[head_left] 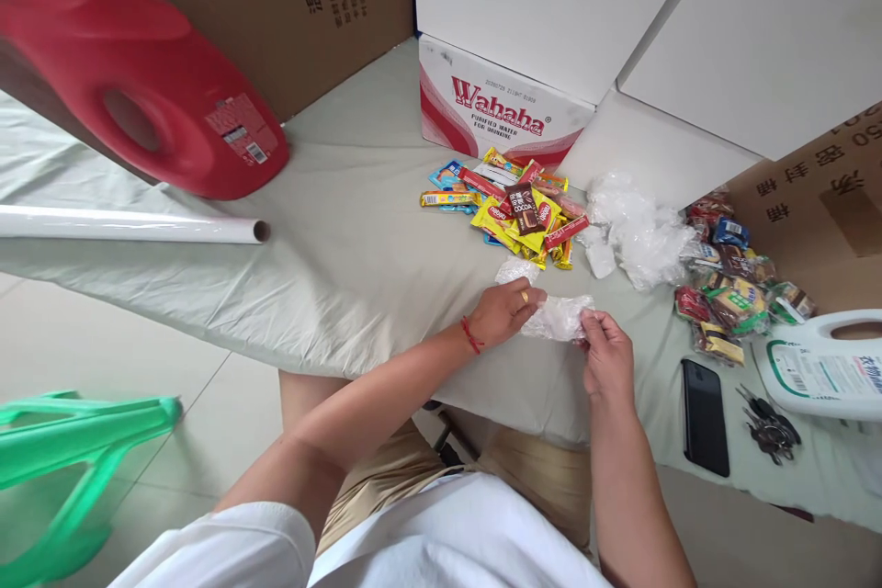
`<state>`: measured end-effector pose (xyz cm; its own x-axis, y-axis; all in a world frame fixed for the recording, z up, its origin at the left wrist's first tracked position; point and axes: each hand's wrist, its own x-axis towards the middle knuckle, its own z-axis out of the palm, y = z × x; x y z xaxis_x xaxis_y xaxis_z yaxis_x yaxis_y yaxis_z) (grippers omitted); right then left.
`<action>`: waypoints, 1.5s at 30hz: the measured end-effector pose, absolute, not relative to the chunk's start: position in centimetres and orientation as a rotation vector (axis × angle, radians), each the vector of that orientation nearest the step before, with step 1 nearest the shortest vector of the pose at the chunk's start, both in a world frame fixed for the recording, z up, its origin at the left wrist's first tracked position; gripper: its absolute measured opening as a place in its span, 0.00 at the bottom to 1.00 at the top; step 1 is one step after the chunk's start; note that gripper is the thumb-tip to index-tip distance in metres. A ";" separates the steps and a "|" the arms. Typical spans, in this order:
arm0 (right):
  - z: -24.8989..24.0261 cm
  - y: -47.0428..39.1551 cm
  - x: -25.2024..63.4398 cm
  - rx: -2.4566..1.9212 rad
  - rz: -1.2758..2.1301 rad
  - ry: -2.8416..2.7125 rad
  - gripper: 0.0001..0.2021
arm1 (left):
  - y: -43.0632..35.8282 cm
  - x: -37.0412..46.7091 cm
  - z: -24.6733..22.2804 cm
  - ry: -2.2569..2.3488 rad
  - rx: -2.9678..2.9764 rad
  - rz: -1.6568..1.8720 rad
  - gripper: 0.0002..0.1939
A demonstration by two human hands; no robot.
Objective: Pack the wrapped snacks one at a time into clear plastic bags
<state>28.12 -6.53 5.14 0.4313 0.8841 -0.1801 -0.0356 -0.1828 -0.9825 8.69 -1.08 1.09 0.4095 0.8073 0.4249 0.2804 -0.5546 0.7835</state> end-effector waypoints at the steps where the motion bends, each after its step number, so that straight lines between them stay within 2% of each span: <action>1: 5.1 -6.6 28.3 -1.501 1.023 -0.699 0.21 | -0.9 8.7 1.3 0.922 1.962 1.181 0.18; 4: 4.6 -7.2 28.5 -1.438 1.123 -0.556 0.22 | -0.4 8.8 1.7 0.919 1.627 1.331 0.17; 8: 3.7 -8.2 28.3 -1.492 1.116 -0.598 0.23 | 0.3 9.0 1.3 0.965 1.191 1.249 0.18; 13: 4.2 -8.8 28.7 -1.609 0.466 -0.869 0.22 | 0.3 8.9 1.2 0.988 1.207 1.191 0.19; 15: 5.1 -8.6 28.7 -1.597 0.369 -1.082 0.24 | 0.0 8.9 1.5 0.958 1.299 1.120 0.19; 18: 6.3 -8.0 28.2 -1.563 0.498 -1.408 0.30 | -0.4 8.8 2.0 0.906 1.433 0.996 0.19; 21: 6.5 -7.4 27.3 -1.564 0.702 -1.502 0.22 | -0.5 8.5 2.3 0.825 1.479 0.893 0.18; 22: 6.3 -7.2 27.1 -1.570 0.760 -1.458 0.20 | -0.4 8.4 2.4 0.791 1.462 0.863 0.18; 25: 5.8 -7.1 27.0 -1.576 0.873 -1.161 0.21 | 0.0 8.2 2.2 0.731 1.353 0.841 0.20; 29: 6.0 -7.3 27.5 -1.520 0.988 -0.759 0.22 | 0.6 8.2 2.0 0.833 1.263 1.056 0.21; 32: 6.3 -7.3 27.6 -1.440 0.990 -0.583 0.23 | 0.5 8.3 2.0 0.908 1.246 1.174 0.18; 34: 6.5 -7.2 27.5 -1.373 0.959 -0.530 0.23 | 0.1 8.3 2.2 0.884 1.217 1.125 0.16; 38: 6.8 -6.8 26.5 -1.236 0.924 -0.540 0.22 | -0.6 8.3 2.8 0.721 1.234 0.784 0.28; 41: 7.2 -6.7 24.8 -1.146 1.010 -0.582 0.22 | -0.7 8.3 3.2 0.671 1.192 0.655 0.34; 45: 7.6 -6.5 21.9 -1.083 1.111 -0.745 0.21 | -0.8 8.5 3.2 0.557 0.928 0.648 0.32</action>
